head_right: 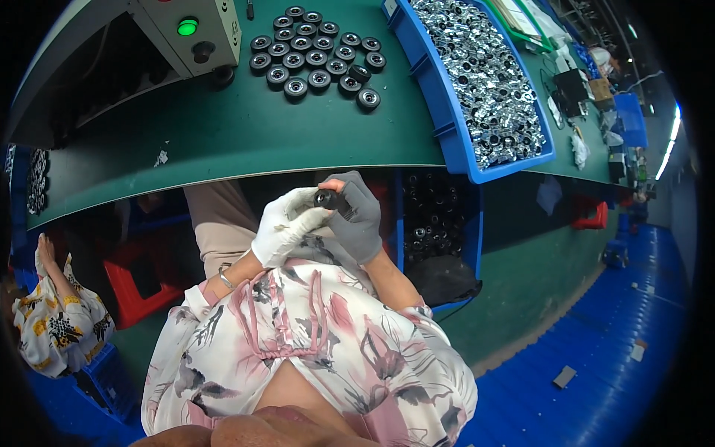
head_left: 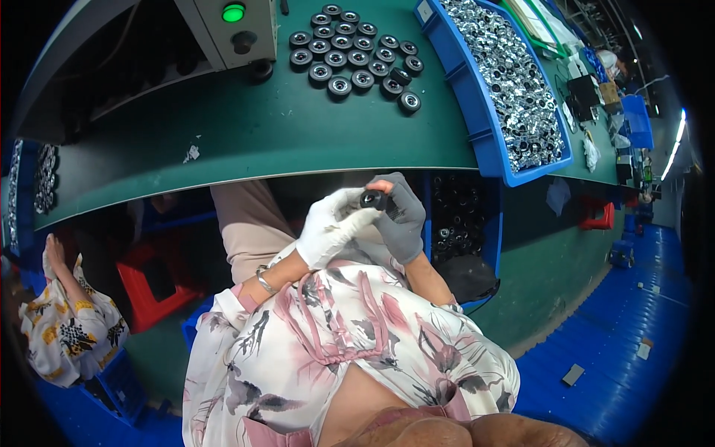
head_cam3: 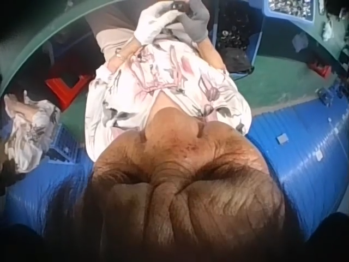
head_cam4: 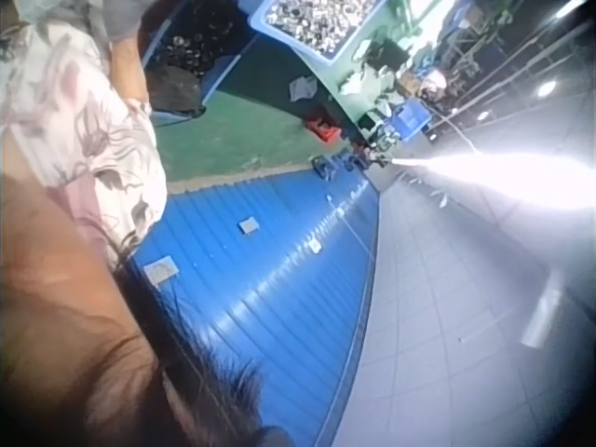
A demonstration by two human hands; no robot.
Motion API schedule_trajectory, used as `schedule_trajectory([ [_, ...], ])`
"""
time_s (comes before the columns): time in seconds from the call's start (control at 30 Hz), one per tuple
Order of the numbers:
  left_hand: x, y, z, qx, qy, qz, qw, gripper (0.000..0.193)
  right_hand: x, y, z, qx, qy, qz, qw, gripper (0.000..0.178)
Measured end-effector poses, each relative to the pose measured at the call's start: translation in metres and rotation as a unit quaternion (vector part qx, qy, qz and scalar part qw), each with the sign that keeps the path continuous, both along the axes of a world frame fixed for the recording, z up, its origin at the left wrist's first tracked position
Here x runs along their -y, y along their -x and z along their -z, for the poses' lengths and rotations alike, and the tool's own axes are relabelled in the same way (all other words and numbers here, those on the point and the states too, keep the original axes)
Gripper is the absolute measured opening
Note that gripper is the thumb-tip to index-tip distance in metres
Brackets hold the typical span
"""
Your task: The recorder is assembling and inspecting small circular black components at a factory workbench, occasionally using an inspection machine.
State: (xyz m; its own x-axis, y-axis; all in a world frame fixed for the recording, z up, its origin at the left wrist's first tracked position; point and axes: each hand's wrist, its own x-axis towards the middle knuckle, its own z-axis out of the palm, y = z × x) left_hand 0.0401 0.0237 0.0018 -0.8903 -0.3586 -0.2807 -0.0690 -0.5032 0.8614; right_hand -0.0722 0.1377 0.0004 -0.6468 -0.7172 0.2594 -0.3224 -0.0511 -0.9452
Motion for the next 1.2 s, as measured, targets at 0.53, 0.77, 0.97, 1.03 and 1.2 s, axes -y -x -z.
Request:
schedule_trajectory([
  [0.53,-0.011,-0.029,-0.005,-0.046,0.125,-0.093,0.987,0.021,-0.003,-0.002,-0.016,-0.357,-0.029,-0.001,0.934,0.035],
  [0.77,-0.012,-0.027,0.005,-0.009,0.100,-0.123,0.987,0.019,0.004,-0.006,-0.022,-0.369,-0.060,-0.009,0.928,0.030],
  [0.97,-0.003,-0.026,0.021,-0.054,0.038,-0.135,0.989,0.020,0.003,-0.005,-0.019,0.019,-0.065,-0.094,0.993,0.029],
  [1.03,0.001,-0.025,0.022,-0.073,-0.013,-0.141,0.987,0.021,0.003,0.003,-0.029,0.113,-0.100,-0.104,0.983,0.029],
  [1.2,0.002,-0.018,0.019,-0.075,-0.055,-0.140,0.986,0.023,0.006,0.010,-0.020,0.198,-0.133,-0.113,0.965,0.025],
])
